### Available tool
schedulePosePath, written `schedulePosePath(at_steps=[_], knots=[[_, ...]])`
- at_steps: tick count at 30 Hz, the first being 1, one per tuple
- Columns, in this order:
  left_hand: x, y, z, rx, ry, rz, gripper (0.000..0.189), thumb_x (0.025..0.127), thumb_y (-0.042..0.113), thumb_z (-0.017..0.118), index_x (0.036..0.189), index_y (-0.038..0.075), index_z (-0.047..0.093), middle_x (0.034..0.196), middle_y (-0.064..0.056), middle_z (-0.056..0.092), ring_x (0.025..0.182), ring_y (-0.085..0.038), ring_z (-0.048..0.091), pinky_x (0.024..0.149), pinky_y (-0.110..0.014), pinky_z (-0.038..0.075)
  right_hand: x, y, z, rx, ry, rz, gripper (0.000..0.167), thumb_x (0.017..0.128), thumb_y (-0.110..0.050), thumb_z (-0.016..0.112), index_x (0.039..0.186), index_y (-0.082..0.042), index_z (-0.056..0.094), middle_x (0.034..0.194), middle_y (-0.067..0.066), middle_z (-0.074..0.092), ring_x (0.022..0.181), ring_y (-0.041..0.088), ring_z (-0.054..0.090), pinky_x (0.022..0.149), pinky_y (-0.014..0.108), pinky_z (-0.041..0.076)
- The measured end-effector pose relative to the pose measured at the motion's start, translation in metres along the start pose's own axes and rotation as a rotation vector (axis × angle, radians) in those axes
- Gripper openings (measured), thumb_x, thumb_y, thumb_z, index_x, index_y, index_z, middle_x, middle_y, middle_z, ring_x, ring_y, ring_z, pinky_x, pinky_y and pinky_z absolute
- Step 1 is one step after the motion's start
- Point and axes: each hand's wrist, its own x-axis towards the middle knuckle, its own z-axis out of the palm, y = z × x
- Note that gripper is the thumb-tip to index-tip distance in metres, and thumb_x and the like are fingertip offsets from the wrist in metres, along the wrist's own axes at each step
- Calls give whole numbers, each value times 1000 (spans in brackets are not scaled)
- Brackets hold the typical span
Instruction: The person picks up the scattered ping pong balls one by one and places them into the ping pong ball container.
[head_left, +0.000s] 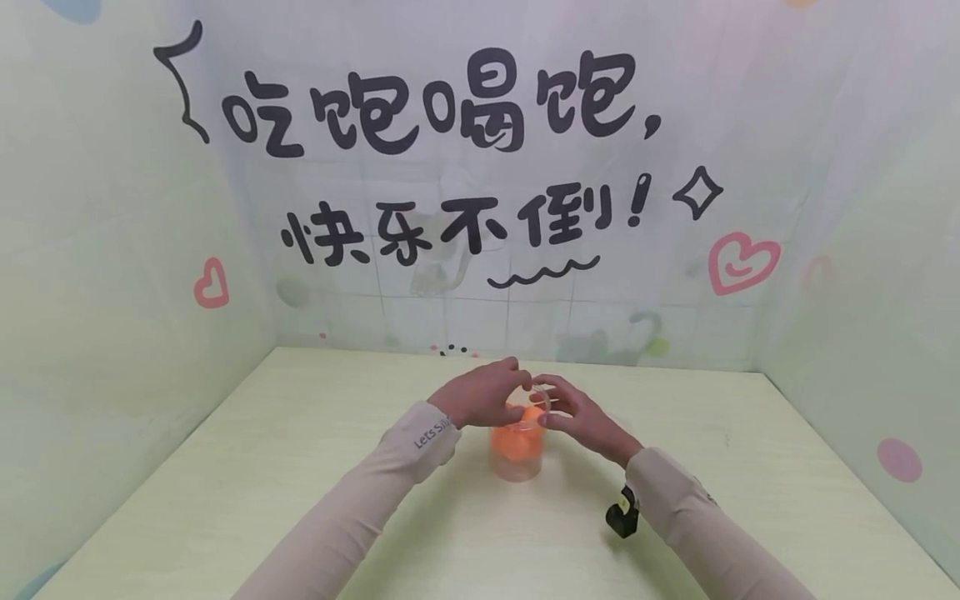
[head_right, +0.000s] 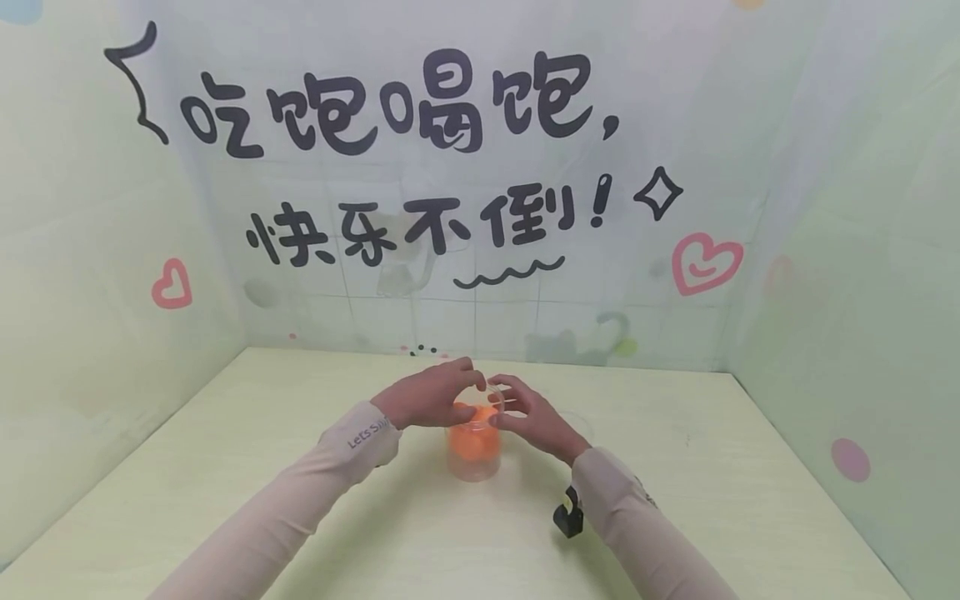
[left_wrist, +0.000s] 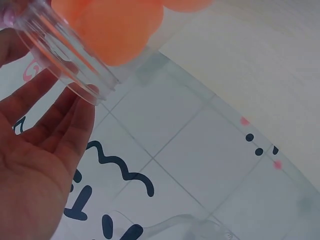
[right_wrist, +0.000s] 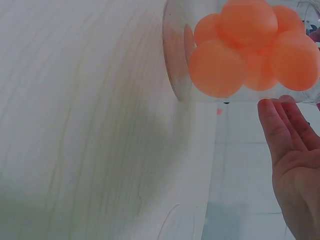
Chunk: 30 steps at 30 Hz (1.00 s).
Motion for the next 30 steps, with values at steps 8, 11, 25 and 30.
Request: schedulePosePath(at_steps=[8,11,25,30], knots=[[-2,-1,0,8,13,-24,35,85,19,68,118,10,62,101,-2,55,77,-13,53,70,-25,47,1,4,-1,-4,-7,5,57,92,-25,60,143,-17,35,136,23,49,126,38,48,101,53,42],[-3,-2,0,10,11,-36,35,85,20,67,118,11,62,101,-2,54,77,-13,52,70,-25,47,1,2,-1,-5,-11,7,57,92,-25,60,143,-17,35,136,22,50,125,38,49,100,52,43],[-15,-28,-1,17,94,-96,30,88,22,63,113,7,61,99,-5,60,78,-15,53,75,-31,48,4,3,-10,-36,-15,-2,57,92,-25,61,142,-12,35,133,22,52,122,37,52,99,52,44],[-21,-41,5,34,102,-113,28,88,21,61,112,7,61,99,-5,60,80,-16,54,78,-33,48,4,6,-12,-46,-5,-17,56,92,-24,61,141,-12,36,131,22,53,121,37,53,97,51,45]])
